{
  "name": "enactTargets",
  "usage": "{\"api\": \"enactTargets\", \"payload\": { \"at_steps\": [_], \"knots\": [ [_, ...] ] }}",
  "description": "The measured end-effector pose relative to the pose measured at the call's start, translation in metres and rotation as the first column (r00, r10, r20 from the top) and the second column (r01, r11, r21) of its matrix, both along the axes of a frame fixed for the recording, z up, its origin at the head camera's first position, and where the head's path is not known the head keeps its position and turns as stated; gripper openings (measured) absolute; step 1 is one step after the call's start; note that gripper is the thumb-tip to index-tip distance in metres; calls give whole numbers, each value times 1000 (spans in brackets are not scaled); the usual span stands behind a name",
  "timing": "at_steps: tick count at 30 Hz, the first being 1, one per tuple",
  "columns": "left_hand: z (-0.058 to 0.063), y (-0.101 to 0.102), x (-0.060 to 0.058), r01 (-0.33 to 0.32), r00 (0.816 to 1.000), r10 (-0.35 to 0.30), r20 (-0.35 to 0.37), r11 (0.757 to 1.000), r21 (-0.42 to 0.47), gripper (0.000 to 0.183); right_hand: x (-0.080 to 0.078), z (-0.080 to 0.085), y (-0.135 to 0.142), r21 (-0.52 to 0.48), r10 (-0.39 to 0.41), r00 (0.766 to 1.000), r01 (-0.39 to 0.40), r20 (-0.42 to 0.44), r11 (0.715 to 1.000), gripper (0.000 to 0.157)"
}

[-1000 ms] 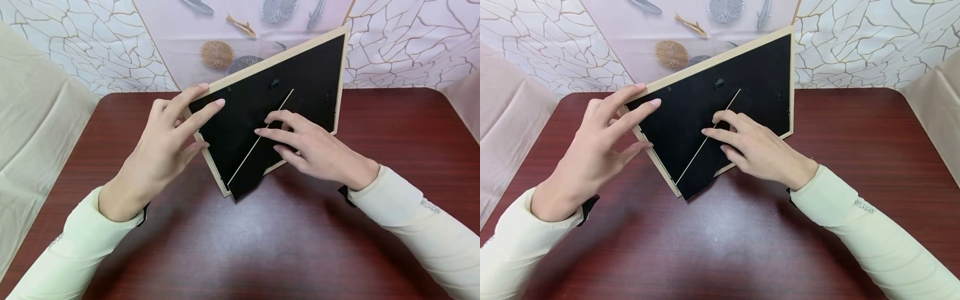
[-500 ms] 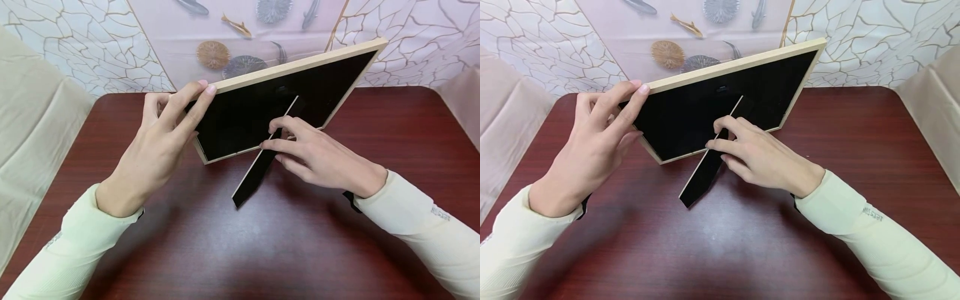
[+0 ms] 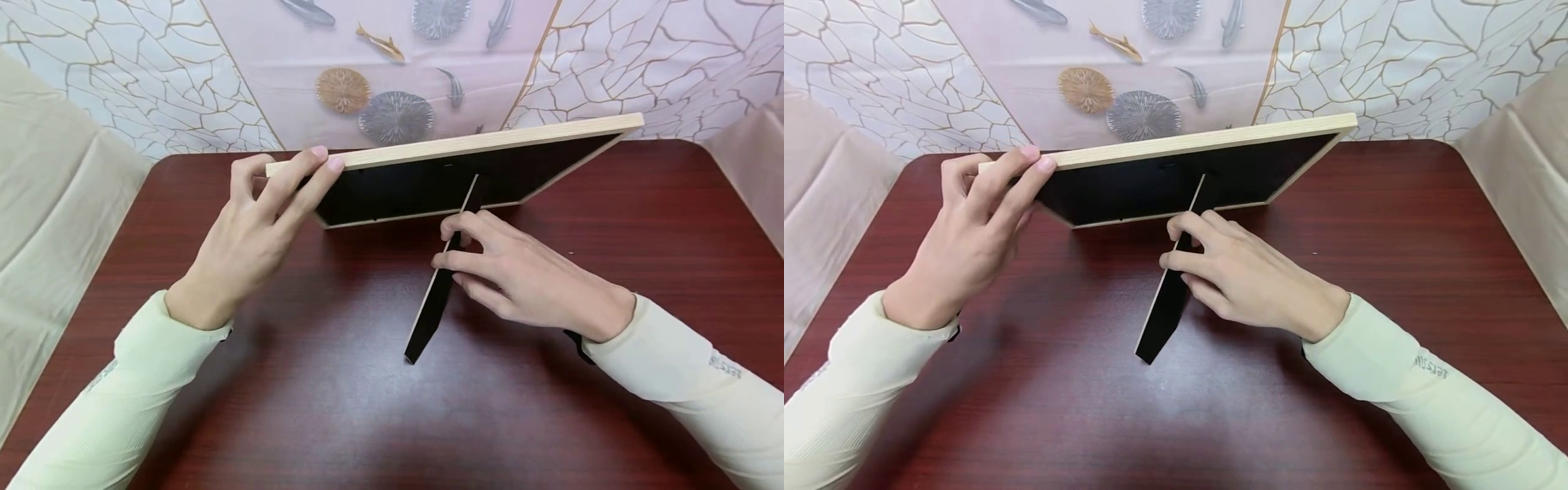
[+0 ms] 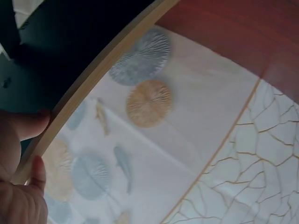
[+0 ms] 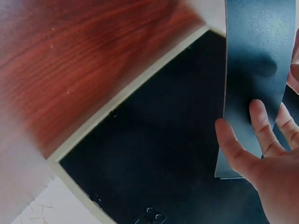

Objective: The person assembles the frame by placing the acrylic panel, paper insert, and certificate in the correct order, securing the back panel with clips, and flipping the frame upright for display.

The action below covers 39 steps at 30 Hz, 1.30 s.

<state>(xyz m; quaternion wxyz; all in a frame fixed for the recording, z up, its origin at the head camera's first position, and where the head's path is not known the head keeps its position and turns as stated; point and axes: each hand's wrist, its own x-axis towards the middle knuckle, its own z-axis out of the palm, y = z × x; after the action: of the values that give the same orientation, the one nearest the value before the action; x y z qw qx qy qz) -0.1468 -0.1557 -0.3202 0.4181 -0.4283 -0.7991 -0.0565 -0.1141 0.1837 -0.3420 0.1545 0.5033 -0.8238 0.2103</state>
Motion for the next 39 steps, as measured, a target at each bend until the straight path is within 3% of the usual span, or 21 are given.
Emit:
{"api": "enactTargets", "payload": {
  "at_steps": [8,23,26,28,30,31,34,36,38,39],
  "knots": [
    [-5,-5,-6,-16,999,15,50,999,35,65,2,-2,-2,8,-14,1000,13,9,1000,33],
    [-2,1,4,0,985,-24,170,990,139,61,13,6,-3,57,-76,997,76,2,995,34],
    [0,6,11,-5,977,-35,212,983,186,60,16,15,5,-10,-93,995,93,-25,996,33],
    [2,10,17,-5,969,-51,240,973,230,60,19,24,13,-116,-145,988,139,-51,983,31],
    [4,14,25,-12,962,-64,265,961,276,60,20,33,23,-262,-246,966,219,-77,940,34],
    [5,15,29,-21,959,-64,277,956,293,61,21,38,28,-346,-312,947,269,-74,899,35],
    [7,20,40,-60,953,-40,299,946,320,63,20,49,45,-546,-501,865,409,-23,731,34],
    [9,22,45,-84,950,-23,313,943,323,64,17,54,58,-603,-564,824,478,55,638,31],
    [10,24,48,-97,947,-11,321,943,319,64,15,59,69,-588,-569,799,560,196,584,32],
    [10,25,49,-101,947,-7,322,943,317,64,14,60,75,-564,-549,788,597,278,571,35]
  ]
}}
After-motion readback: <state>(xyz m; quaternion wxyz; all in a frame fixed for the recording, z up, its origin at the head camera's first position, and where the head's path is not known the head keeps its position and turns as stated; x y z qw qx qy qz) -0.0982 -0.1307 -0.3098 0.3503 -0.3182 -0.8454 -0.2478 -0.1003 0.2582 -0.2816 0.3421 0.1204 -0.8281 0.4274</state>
